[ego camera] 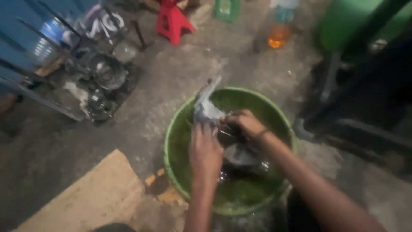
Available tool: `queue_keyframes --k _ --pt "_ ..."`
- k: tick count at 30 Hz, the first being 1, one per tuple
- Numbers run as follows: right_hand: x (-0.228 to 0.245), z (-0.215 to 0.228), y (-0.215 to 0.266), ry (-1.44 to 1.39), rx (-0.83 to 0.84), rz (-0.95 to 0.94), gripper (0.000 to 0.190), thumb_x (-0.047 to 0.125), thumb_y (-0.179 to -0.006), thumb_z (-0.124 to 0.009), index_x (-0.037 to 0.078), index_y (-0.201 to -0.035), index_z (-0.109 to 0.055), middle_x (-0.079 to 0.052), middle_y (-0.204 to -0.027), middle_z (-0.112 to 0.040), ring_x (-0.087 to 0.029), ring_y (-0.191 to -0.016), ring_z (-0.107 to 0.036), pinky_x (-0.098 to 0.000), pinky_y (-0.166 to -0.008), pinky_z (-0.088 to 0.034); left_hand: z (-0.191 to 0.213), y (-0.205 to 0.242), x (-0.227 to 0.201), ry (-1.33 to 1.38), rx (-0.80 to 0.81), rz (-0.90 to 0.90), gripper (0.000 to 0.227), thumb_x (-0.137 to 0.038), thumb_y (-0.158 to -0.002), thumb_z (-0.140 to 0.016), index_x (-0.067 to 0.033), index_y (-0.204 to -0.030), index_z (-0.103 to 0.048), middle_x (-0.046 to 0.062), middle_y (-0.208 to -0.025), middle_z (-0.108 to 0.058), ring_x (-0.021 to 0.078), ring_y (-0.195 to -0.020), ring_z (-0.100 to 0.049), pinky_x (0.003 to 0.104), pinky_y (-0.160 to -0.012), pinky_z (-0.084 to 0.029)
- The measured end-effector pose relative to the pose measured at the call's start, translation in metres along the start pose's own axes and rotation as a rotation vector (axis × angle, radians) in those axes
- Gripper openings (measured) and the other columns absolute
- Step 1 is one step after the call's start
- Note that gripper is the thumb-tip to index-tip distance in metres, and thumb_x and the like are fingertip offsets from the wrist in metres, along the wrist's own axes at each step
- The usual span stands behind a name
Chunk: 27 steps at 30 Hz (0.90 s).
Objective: Cleaning and washing motorcycle engine components in a basin of cleaning fluid.
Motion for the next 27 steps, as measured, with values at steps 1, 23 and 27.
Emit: queue_keyframes --k 1,23,27 --pt "-0.002 -0.001 -0.005 -0.031 -0.023 -0.004 0.034 0.025 -0.086 -0.067 0.002 -0.110 -0.075 -0.008 -0.101 -0.077 -0.019 -0.090 -0.072 -0.0345 -0.082 -0.057 0.003 -0.001 0.008 0.013 0.017 0.039 0.037 -0.010 -0.094 -0.063 0.0016 -0.128 -0.063 0.025 -0.124 -0.063 0.0445 -0.111 -0.063 0.049 -0.094 -0.052" --pt "0.011 0.031 -0.001 -0.133 -0.165 -0.212 0.049 0.058 -0.093 -0.064 0.009 -0.099 -0.069 -0.009 -0.083 -0.060 -0.024 -0.070 -0.054 -0.0384 -0.060 -0.043 -0.036 -0.016 0.015 0.468 -0.194 0.214 0.050 -0.009 -0.089 -0.066 0.0061 -0.136 -0.057 0.033 -0.139 -0.055 0.0480 -0.126 -0.055 0.052 -0.105 -0.048" --pt "0.018 0.024 0.010 -0.127 -0.269 -0.316 0.057 0.061 -0.090 -0.062 0.007 -0.107 -0.065 -0.012 -0.095 -0.062 -0.029 -0.080 -0.060 -0.0428 -0.064 -0.049 -0.053 0.026 0.048 0.327 -0.233 0.311 0.063 -0.011 -0.078 -0.073 0.0046 -0.136 -0.056 0.033 -0.133 -0.056 0.0503 -0.126 -0.053 0.054 -0.102 -0.043"
Point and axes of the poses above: each hand's wrist, its own y-axis away from the middle knuckle, its own z-axis out of the back of the hand, x = y × z, the point moved 5 cm from there along -y, towards the middle knuckle
